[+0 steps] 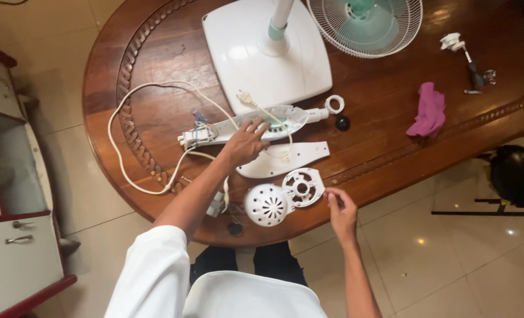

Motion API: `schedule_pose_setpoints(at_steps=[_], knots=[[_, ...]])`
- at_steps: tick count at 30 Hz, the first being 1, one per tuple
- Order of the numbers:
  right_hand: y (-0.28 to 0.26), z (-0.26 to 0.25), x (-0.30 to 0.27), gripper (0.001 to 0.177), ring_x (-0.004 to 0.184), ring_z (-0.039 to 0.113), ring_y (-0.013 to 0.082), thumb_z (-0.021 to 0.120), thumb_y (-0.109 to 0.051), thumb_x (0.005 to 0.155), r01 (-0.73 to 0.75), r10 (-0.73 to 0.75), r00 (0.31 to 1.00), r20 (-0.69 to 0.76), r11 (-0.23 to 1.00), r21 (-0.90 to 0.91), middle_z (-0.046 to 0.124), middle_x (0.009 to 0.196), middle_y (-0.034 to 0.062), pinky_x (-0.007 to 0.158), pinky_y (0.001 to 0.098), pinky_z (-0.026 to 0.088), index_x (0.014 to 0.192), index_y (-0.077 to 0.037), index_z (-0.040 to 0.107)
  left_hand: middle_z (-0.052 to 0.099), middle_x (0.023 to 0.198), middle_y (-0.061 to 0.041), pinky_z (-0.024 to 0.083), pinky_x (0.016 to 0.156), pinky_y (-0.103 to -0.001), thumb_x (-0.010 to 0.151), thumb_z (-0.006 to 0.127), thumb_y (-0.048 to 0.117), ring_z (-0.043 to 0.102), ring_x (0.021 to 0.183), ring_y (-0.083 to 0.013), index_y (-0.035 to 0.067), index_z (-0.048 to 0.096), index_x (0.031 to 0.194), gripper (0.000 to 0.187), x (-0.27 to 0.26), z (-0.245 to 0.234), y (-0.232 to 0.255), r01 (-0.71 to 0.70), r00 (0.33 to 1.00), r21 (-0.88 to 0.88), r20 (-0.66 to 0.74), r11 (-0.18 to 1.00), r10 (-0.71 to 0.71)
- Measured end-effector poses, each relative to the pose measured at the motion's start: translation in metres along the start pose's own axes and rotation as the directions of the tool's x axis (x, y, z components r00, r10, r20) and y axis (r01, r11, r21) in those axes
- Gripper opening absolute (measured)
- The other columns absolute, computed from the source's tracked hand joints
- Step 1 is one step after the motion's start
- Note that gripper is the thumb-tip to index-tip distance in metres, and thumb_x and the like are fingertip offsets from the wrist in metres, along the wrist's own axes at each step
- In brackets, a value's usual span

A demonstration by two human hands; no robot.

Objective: The person disassembles a small white plastic fan component, removes a black cap, and uses a screwdriver to adjust internal parts. They then wipe the component with a pink cloth and place it on the table among other fan parts.

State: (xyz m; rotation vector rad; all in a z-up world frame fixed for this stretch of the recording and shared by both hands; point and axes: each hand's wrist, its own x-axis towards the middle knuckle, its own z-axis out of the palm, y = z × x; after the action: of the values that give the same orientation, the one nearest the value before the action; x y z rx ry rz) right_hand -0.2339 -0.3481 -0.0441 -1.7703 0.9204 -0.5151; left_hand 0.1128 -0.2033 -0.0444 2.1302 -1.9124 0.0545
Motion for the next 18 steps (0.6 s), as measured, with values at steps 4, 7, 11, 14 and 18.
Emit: schedule_pose_setpoints(at_steps=[4, 7, 11, 14, 18], knots=[[0.013, -0.029, -0.013, 0.022, 0.095, 0.071, 0.0126, 0.059, -0.014, 0.103, -0.075, 0.074, 0.997, 0.008, 0.996, 0.048, 0.074, 0.105, 0.0056, 0.08, 0.0251, 0.055, 0.118, -0.002, 0.07, 0.065, 0.131, -0.012, 0.043, 0.104, -0.048, 0.085, 0.07, 0.02, 0.057, 0.128, -0.0331, 0.018, 0.07, 0.104, 0.019, 0.02, 0.012, 0.005, -0.064, 0.996, 0.038, -0.067, 0.997, 0.066], [0.025, -0.052, -0.016, 0.022, 0.095, 0.071, 0.0128, 0.059, -0.015, 0.103, -0.089, 0.088, 0.996, 0.005, 0.995, 0.05, 0.075, 0.105, 0.0062, 0.08, 0.0254, 0.055, 0.118, -0.002, 0.07, 0.069, 0.109, -0.009, 0.046, 0.087, -0.046, 0.084, 0.072, 0.022, 0.064, 0.105, -0.0288, 0.01, 0.067, 0.11, 0.028, 0.032, -0.005, 0.006, 0.035, 0.997, -0.063, -0.073, 0.997, -0.039], [0.042, -0.067, -0.001, 0.022, 0.094, 0.07, 0.0135, 0.059, -0.014, 0.104, -0.087, 0.087, 0.996, 0.007, 0.995, 0.051, 0.075, 0.105, 0.0075, 0.077, 0.0262, 0.054, 0.119, -0.001, 0.07, 0.068, 0.094, -0.007, 0.046, 0.079, -0.046, 0.084, 0.077, 0.028, 0.064, 0.092, -0.0274, 0.011, 0.066, 0.103, 0.027, 0.046, -0.062, -0.001, 0.093, 0.97, -0.077, -0.217, 0.993, -0.107], [0.048, -0.066, 0.019, 0.022, 0.093, 0.07, 0.0132, 0.059, -0.014, 0.103, -0.07, 0.067, 0.997, 0.044, 0.995, 0.066, 0.074, 0.105, 0.0071, 0.075, 0.0263, 0.054, 0.119, -0.001, 0.07, 0.066, 0.095, -0.009, 0.048, 0.077, -0.043, 0.084, 0.08, 0.024, 0.063, 0.092, -0.0282, 0.012, 0.064, 0.097, 0.023, 0.05, -0.112, -0.009, 0.081, 0.888, -0.036, -0.451, 0.996, -0.088], [0.044, -0.054, 0.049, 0.021, 0.092, 0.07, 0.0128, 0.06, -0.013, 0.103, -0.006, -0.003, 0.993, 0.114, 0.996, 0.086, 0.075, 0.103, 0.0066, 0.074, 0.0256, 0.054, 0.117, -0.001, 0.07, 0.066, 0.083, -0.011, 0.052, 0.065, -0.042, 0.08, 0.082, 0.022, 0.065, 0.081, -0.0283, 0.012, 0.066, 0.086, 0.02, 0.051, -0.171, -0.033, 0.289, 0.74, 0.054, -0.646, 0.956, -0.188]])
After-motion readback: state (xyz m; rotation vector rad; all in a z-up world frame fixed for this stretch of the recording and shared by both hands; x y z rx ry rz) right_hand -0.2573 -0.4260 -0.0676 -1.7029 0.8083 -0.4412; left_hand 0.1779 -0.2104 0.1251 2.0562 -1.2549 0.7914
